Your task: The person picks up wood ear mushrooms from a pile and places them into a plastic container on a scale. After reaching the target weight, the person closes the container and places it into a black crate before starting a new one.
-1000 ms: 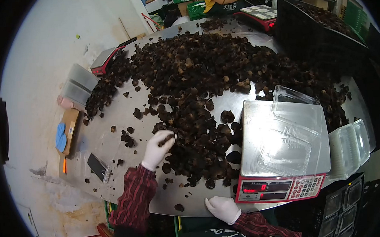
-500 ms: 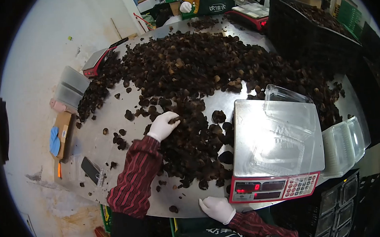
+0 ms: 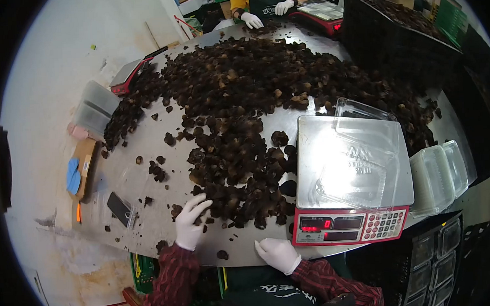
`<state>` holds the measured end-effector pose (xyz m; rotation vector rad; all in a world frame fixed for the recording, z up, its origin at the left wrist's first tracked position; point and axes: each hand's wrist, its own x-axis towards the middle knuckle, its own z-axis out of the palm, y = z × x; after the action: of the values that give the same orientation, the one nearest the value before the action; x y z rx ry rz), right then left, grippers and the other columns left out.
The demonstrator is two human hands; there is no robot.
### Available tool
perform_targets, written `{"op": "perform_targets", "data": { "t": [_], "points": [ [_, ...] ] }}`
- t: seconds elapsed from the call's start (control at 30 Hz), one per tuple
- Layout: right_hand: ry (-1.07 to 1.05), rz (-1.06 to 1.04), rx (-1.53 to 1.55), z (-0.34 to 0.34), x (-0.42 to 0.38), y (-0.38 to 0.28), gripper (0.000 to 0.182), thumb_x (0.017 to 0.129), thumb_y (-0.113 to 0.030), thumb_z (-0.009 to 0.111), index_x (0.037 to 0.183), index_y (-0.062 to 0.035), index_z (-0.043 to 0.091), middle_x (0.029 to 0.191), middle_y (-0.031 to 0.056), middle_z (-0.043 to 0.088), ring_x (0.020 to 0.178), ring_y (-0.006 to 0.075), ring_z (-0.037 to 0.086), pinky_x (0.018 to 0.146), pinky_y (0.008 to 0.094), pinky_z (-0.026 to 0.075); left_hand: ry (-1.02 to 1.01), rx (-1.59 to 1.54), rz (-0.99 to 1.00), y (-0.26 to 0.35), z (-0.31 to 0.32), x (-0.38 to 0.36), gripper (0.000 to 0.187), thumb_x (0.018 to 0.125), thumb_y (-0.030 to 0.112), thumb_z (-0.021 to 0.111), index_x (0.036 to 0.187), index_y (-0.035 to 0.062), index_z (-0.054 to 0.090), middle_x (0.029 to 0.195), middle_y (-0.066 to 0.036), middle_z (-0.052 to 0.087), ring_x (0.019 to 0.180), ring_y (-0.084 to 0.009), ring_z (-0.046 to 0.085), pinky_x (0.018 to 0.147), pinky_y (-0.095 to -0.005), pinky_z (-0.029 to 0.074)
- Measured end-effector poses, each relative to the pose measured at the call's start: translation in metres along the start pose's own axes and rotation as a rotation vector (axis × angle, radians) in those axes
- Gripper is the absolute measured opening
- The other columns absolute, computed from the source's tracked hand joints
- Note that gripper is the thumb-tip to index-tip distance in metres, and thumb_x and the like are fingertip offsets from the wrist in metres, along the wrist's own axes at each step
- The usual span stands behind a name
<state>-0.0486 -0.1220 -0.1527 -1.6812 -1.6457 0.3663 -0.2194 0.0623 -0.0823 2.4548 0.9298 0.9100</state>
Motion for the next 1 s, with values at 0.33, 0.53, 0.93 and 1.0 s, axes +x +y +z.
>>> {"op": "perform_targets", "data": {
  "t": [0.33, 0.53, 0.93, 1.0],
  "points": [
    [0.058, -0.015, -0.005, 0.000, 0.002, -0.003, 0.033, 0.087, -0.021, 0.060, 0.059, -0.0072, 0.050, 0.059, 0.0101, 0.051, 0.053, 0.0310, 0.056, 0.049, 0.0394, 0.047, -0.358, 0.186, -0.733, -0.047, -0.161, -0.165, 0.031, 0.074, 0.005, 0.071, 0.105, 0.0061, 0.066, 0.101, -0.013, 0.065, 0.088, -0.0212, 0.064, 0.075, -0.0312, 0.050],
    [0.058, -0.004, -0.031, 0.000, 0.001, -0.003, 0.033, 0.087, -0.020, 0.060, 0.059, -0.0074, 0.051, 0.060, 0.0099, 0.053, 0.054, 0.0304, 0.057, 0.050, 0.0390, 0.047, -0.151, 0.304, -0.314, -0.019, -0.098, -0.094, 0.048, 0.072, 0.007, 0.070, 0.119, 0.0118, 0.062, 0.123, -0.017, 0.057, 0.110, -0.0336, 0.055, 0.097, -0.0404, 0.043],
    [0.018, 0.049, -0.047, -0.003, -0.002, -0.003, 0.034, 0.088, -0.022, 0.059, 0.059, -0.0065, 0.052, 0.060, 0.0106, 0.053, 0.055, 0.0312, 0.057, 0.050, 0.0395, 0.048, -0.206, -0.484, -0.145, -0.002, 0.040, 0.035, 0.032, 0.079, 0.001, 0.059, 0.109, 0.0097, 0.066, 0.106, -0.009, 0.064, 0.097, -0.0269, 0.060, 0.090, -0.0353, 0.046],
    [0.010, 0.050, -0.040, -0.002, 0.001, -0.005, 0.034, 0.088, -0.022, 0.059, 0.059, -0.0067, 0.052, 0.060, 0.0105, 0.053, 0.055, 0.0312, 0.057, 0.050, 0.0395, 0.048, -0.216, -0.648, -0.348, -0.015, 0.028, 0.031, 0.033, 0.082, 0.002, 0.060, 0.113, 0.0100, 0.066, 0.109, -0.009, 0.063, 0.098, -0.0259, 0.059, 0.090, -0.0342, 0.046]
  ]
}}
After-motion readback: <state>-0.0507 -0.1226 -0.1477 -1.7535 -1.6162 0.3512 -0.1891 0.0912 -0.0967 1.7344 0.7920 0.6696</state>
